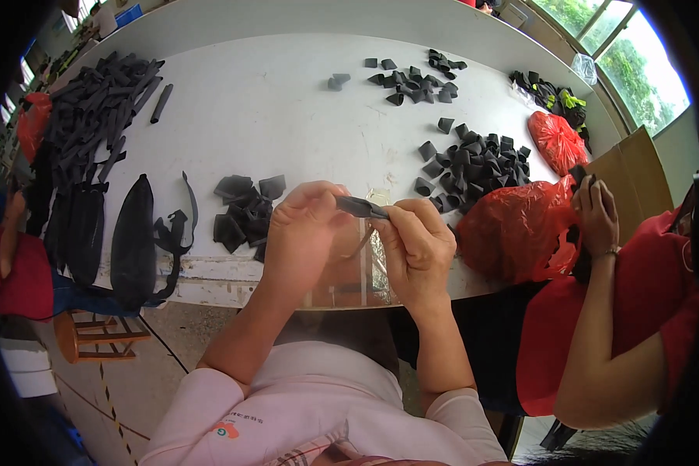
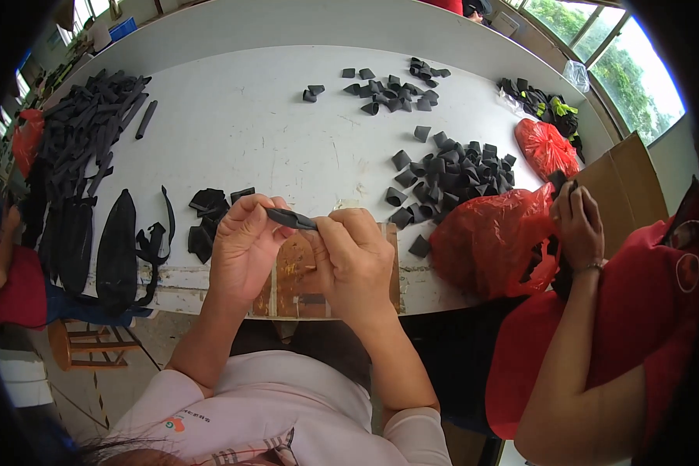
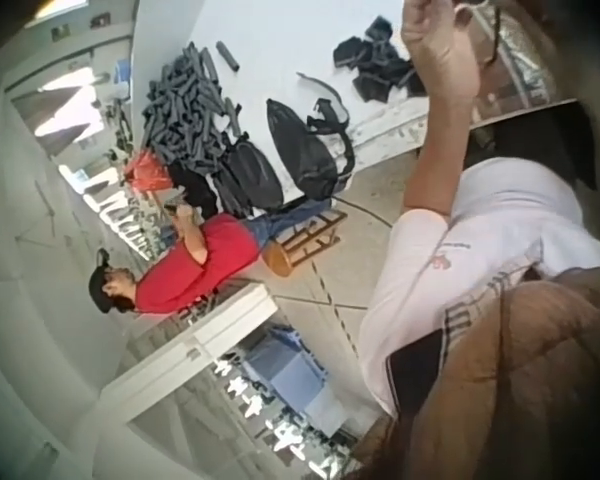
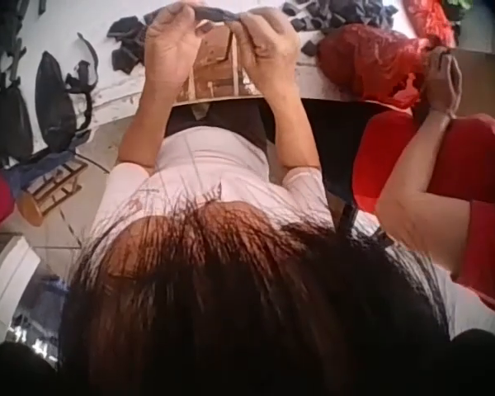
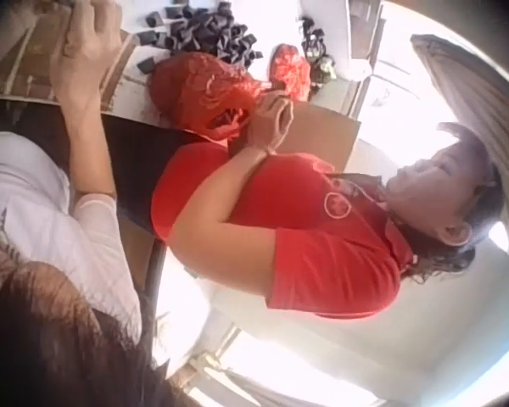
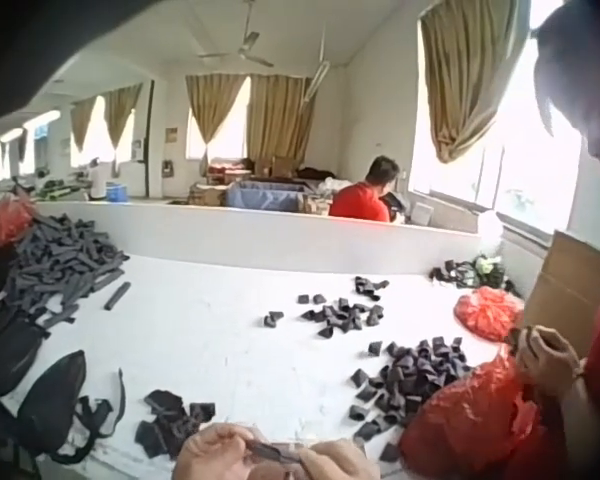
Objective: Assembling small black foam pieces onto a component at a manufacturing workbench.
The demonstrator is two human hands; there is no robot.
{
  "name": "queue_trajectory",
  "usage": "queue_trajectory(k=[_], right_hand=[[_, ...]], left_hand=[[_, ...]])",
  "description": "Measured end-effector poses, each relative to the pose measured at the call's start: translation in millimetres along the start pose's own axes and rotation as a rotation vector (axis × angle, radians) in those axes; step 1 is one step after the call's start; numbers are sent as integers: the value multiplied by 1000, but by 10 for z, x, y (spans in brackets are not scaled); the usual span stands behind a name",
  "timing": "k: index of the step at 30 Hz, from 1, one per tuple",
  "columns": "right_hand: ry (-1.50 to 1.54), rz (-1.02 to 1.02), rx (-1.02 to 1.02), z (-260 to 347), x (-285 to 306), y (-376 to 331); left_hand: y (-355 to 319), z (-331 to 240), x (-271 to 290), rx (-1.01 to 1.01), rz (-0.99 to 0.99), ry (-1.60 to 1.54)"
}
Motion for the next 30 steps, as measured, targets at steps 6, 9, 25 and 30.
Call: queue_trajectory(k=[6,9,25,30], right_hand=[[-92,127,193,47,-65,-50],[-98,115,202,36,-48,-62],[-42,126,37,50,-54,61],[337,-179,-617,-757,274,206]], left_hand=[[17,89,85,-19,18,134],[8,12,-47,-119,98,250],[-10,-181,-173,-635,197,828],[336,-794,1310,-861,-694,1297]])
Point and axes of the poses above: each hand's wrist, its own y-axis towards the middle knuckle, its own x-axis out of the back of the hand, z = x × y, the point moved 8 cm from there along y, towards the middle knuckle, and after that the axes turned 11 degrees about -z, right-handed, at the moved point
